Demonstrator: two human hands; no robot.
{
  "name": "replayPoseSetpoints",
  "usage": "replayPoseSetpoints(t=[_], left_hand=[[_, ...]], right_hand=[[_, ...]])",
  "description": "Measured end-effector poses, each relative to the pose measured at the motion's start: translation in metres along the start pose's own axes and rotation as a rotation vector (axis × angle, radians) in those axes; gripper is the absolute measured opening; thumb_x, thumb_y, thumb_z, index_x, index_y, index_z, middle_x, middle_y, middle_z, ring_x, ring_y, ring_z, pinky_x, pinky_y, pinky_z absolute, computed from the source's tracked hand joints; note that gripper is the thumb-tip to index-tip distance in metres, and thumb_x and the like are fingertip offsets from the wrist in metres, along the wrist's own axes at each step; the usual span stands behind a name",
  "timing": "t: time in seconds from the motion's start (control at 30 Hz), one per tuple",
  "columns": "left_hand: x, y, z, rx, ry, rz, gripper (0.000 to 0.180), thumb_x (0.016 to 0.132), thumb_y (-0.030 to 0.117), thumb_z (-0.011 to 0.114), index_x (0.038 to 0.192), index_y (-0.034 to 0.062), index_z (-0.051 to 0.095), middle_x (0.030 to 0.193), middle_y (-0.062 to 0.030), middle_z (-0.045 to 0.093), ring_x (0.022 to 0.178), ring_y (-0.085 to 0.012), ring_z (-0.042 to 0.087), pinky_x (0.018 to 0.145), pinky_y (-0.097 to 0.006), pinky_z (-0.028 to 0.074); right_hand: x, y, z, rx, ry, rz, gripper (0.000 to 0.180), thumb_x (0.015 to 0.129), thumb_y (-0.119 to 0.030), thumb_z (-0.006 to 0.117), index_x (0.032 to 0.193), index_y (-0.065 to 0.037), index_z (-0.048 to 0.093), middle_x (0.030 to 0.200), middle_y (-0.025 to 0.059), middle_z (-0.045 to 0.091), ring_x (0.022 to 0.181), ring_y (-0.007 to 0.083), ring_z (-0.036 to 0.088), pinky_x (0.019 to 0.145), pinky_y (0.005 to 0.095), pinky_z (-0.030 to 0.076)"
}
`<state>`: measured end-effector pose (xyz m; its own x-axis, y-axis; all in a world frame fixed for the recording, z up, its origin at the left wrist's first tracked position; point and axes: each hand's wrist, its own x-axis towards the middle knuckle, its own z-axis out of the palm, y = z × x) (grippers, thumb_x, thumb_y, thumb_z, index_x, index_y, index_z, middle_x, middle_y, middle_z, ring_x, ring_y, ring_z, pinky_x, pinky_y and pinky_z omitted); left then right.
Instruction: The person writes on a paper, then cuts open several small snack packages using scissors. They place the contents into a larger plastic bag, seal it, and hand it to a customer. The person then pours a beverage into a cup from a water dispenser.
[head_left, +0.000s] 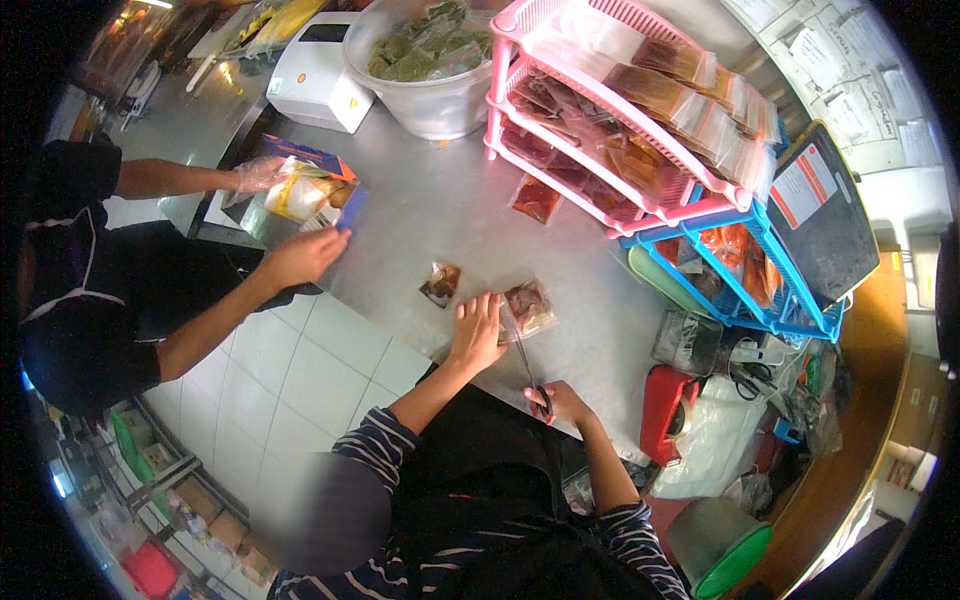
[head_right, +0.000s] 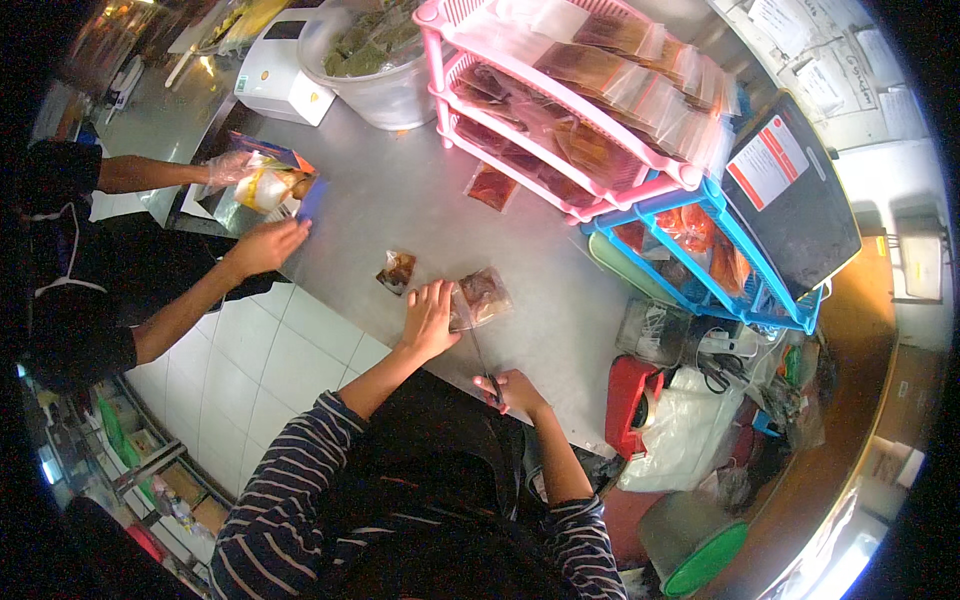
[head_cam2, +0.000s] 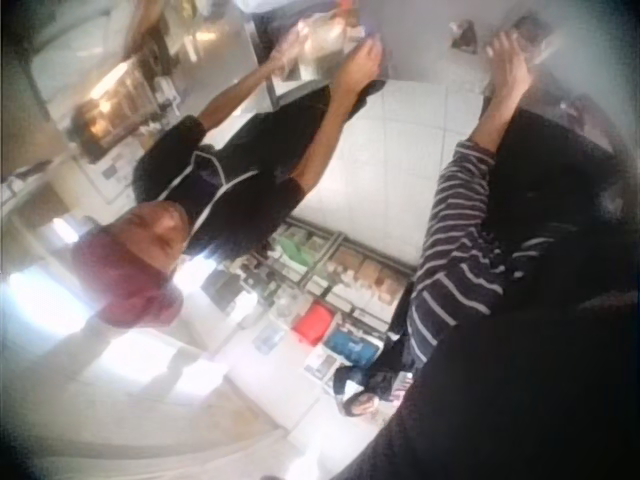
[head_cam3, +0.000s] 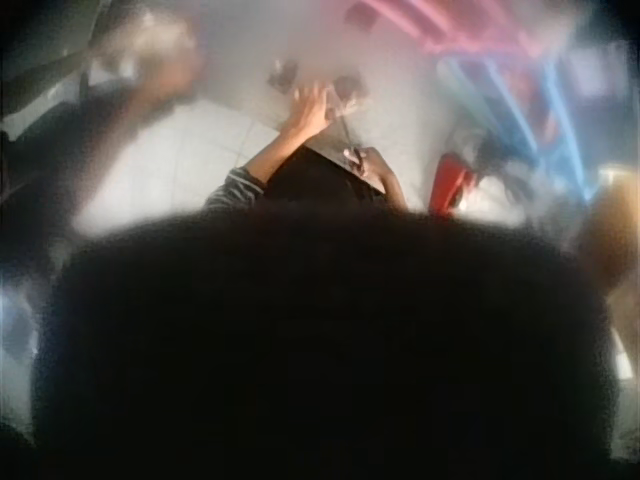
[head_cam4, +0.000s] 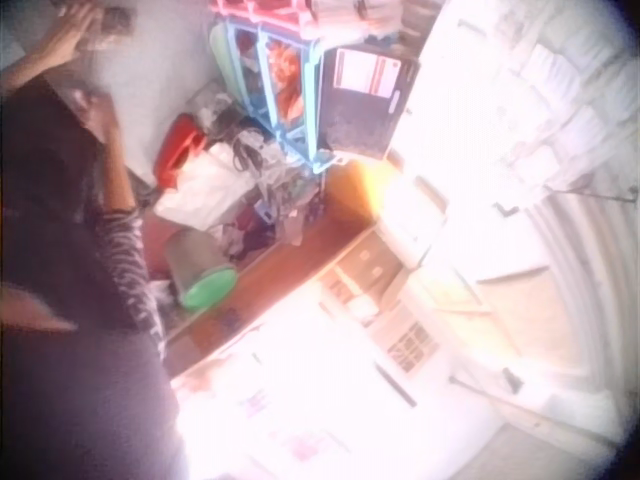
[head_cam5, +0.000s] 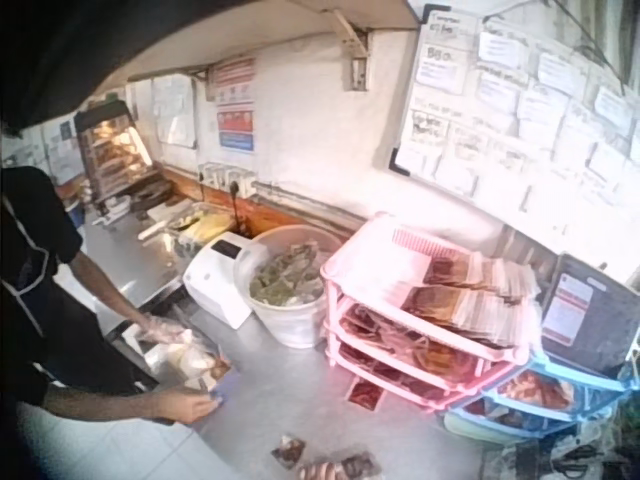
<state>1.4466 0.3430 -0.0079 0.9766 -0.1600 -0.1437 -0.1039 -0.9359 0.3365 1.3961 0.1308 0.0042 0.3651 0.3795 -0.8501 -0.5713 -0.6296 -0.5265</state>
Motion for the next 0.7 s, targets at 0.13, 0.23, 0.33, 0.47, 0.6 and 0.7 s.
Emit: replayPoseSetpoints(t=[0.13,0.23,0.33,0.47,0.6,0.7], left_hand=[[0.003,-0.003,-0.004,-0.178,0.006,-0.015,0.091,0.053,0.024,0.083,0.126,0.0008,0.035,0.117,-0.0159,0.043,0.109,-0.0304,0.044,0.09,-0.043,0.035],[0.0,-0.003,-0.012,-0.237,0.045,0.061,0.089,0.051,0.017,0.083,0.125,0.0021,0.035,0.113,-0.0163,0.043,0.108,-0.0321,0.045,0.089,-0.043,0.036],[0.0,-0.009,-0.01,-0.338,0.09,0.087,0.088,0.05,0.013,0.082,0.123,0.0034,0.035,0.11,-0.0165,0.044,0.106,-0.0329,0.046,0.088,-0.043,0.037],[-0.001,-0.015,-0.006,-0.361,0.099,0.101,0.089,0.049,0.015,0.084,0.122,0.0001,0.035,0.11,-0.0177,0.045,0.105,-0.034,0.046,0.09,-0.041,0.038],[-0.002,-0.017,-0.006,-0.406,0.172,0.119,0.091,0.051,0.013,0.083,0.125,-0.0009,0.032,0.108,-0.0185,0.048,0.103,-0.034,0.048,0.09,-0.041,0.039],[-0.009,-0.018,-0.004,-0.478,0.17,0.148,0.094,0.052,0.012,0.082,0.129,-0.002,0.03,0.108,-0.0196,0.05,0.102,-0.0344,0.049,0.09,-0.041,0.04]], right_hand=[[0.005,-0.005,-0.002,0.096,0.037,-0.1,0.057,0.077,-0.059,0.061,0.055,-0.006,0.057,0.051,0.0012,0.055,0.043,0.011,0.052,0.042,0.0252,0.041],[0.007,-0.012,-0.005,0.053,0.026,-0.124,0.056,0.077,-0.057,0.062,0.054,-0.006,0.056,0.051,0.0007,0.054,0.043,0.0105,0.052,0.042,0.0252,0.041],[0.012,-0.013,-0.005,0.047,0.009,-0.134,0.055,0.077,-0.056,0.063,0.054,-0.006,0.056,0.052,0.0008,0.055,0.042,0.0103,0.051,0.041,0.0255,0.041],[0.013,-0.011,0.006,0.028,0.095,-0.132,0.056,0.076,-0.057,0.063,0.053,-0.007,0.055,0.05,0.0009,0.054,0.041,0.0102,0.05,0.041,0.026,0.04],[0.012,-0.015,0.012,-0.072,0.194,-0.06,0.058,0.074,-0.059,0.064,0.052,-0.007,0.054,0.048,0.0012,0.052,0.04,0.0108,0.049,0.041,0.0268,0.04],[0.011,-0.025,0.014,-0.03,0.214,-0.081,0.059,0.072,-0.06,0.065,0.052,-0.006,0.054,0.047,0.0011,0.052,0.04,0.0114,0.049,0.042,0.0283,0.041]])
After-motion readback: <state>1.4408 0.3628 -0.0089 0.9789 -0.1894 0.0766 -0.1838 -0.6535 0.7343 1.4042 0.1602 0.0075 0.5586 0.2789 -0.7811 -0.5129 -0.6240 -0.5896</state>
